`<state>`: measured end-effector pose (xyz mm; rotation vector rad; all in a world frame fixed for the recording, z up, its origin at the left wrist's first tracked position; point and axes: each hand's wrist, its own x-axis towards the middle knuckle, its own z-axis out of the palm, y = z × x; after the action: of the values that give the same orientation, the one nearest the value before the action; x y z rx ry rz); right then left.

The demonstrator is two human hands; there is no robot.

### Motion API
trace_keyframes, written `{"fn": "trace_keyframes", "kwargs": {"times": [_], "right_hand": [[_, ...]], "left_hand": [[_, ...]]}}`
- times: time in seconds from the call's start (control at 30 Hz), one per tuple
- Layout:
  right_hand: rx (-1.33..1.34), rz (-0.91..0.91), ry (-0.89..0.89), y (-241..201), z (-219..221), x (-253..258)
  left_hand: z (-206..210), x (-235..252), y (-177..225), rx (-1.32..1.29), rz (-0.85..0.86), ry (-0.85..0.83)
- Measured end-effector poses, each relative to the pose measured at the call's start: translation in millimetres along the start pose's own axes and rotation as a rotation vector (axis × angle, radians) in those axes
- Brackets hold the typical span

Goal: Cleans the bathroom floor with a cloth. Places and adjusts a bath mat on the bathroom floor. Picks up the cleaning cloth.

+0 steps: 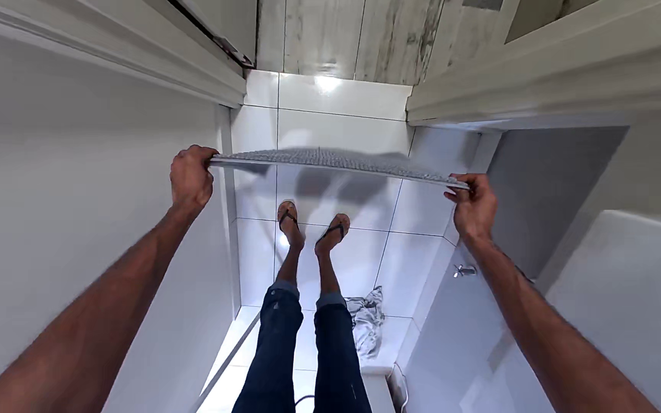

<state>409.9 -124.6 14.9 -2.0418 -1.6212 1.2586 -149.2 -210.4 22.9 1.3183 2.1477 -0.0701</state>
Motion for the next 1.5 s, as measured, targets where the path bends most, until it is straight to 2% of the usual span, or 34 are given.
{"fn": "trace_keyframes", "kwargs": {"times": [0.17,0.3,0.43,0.53,0.67,0.8,0.9,1.0,1.1,1.23,1.33,1.43,1.5], "right_hand": [[-0.091,-0.042,0.04,59,50,48],[-0.273,-0.083,0.05,131,120,66],[-0.426,0.04,-0.064,221,209,67],[-0.501,0.167,-0.123,268,267,62],[-0.531,0.264,-0.107,300,309,32],[-0.51,0.224,-0.089,321,309,15],[-0.542,0.171,-0.123,314,307,28],[-0.542,0.029,-0.111,269,323,74],[-0.57,-0.222,-0.099,214,364,147],[-0.552,-0.492,-0.066,138,455,238],[-0.575,-0.597,-0.024,136,509,281],[-0.576,-0.678,0.06,150,523,296],[-0.58,-0.679,0.029,154,522,289]], "left_hand": [[85,28,-34,-0.012,0.109,0.039],[173,59,-69,0.03,0.115,-0.015],[274,83,-113,0.084,0.035,-0.115],[340,95,-136,0.199,0.038,-0.163],[385,93,-149,0.378,0.004,-0.204],[395,75,-172,0.391,-0.003,-0.289],[395,82,-180,0.304,-0.023,-0.428],[392,115,-159,0.193,0.06,-0.275],[394,181,-100,0.162,0.27,-0.128],[415,270,-3,0.145,0.512,0.019],[447,317,17,0.175,0.607,0.103],[458,335,7,0.215,0.665,0.162],[460,328,3,0.219,0.684,0.137]]}}
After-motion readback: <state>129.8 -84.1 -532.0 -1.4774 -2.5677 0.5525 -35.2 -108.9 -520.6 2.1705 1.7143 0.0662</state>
